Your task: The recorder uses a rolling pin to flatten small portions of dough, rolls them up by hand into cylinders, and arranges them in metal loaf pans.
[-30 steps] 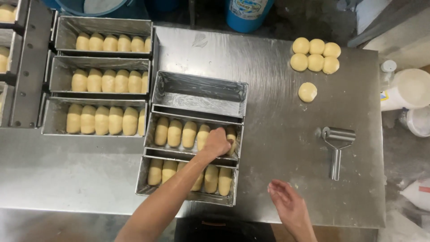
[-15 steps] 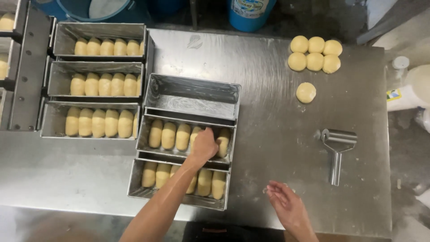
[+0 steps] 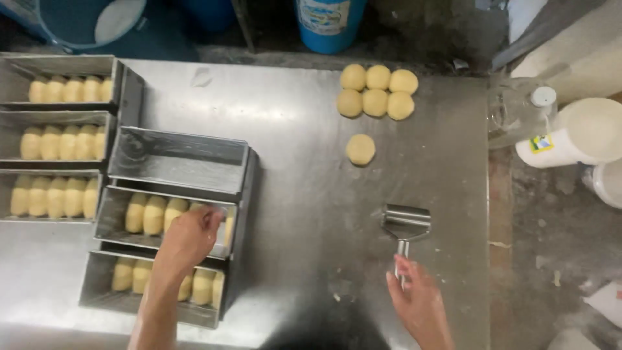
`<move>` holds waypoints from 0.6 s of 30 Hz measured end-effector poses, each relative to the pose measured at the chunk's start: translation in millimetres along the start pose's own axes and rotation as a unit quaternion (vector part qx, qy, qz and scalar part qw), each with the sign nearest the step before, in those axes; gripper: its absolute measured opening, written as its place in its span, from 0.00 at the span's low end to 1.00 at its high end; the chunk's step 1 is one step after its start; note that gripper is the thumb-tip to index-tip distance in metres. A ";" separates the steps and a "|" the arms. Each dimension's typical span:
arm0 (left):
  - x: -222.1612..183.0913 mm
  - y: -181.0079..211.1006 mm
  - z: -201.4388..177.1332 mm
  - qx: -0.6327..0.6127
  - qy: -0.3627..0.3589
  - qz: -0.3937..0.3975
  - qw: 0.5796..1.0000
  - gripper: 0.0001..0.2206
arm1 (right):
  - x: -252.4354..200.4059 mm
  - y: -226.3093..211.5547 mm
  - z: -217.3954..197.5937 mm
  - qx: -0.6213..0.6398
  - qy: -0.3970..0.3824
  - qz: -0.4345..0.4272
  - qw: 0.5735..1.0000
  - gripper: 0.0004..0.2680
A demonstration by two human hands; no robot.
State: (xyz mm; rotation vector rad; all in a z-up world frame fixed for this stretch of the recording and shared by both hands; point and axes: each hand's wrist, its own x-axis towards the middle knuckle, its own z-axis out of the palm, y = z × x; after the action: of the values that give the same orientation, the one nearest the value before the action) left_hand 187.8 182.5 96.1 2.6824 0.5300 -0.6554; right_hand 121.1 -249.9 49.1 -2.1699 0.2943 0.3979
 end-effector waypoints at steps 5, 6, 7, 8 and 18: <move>19.0 160.0 62.1 -0.242 0.114 0.188 0.945 0.16 | 9.1 23.4 14.5 -0.242 0.032 -0.060 0.968 0.26; 35.3 191.4 84.7 -0.246 0.127 0.271 0.922 0.18 | 9.4 29.4 24.1 -0.293 0.013 -0.047 0.955 0.27; 43.9 223.4 80.8 -0.249 0.133 0.270 0.920 0.18 | 10.9 41.3 28.1 -0.296 0.016 -0.053 0.954 0.27; 53.0 254.7 76.5 -0.180 0.101 0.233 0.950 0.25 | 13.0 53.4 32.7 -0.268 0.005 -0.026 0.963 0.25; 59.7 256.4 108.4 -0.132 0.126 0.270 0.945 0.17 | -5.7 146.9 22.1 -0.139 0.125 -0.167 0.968 0.17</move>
State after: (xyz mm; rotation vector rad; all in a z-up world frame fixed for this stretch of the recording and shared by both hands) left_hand 305.9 -68.7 32.8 2.4909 -0.0721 -0.0781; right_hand 60.7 -316.9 -69.0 -2.4930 0.0037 -0.0297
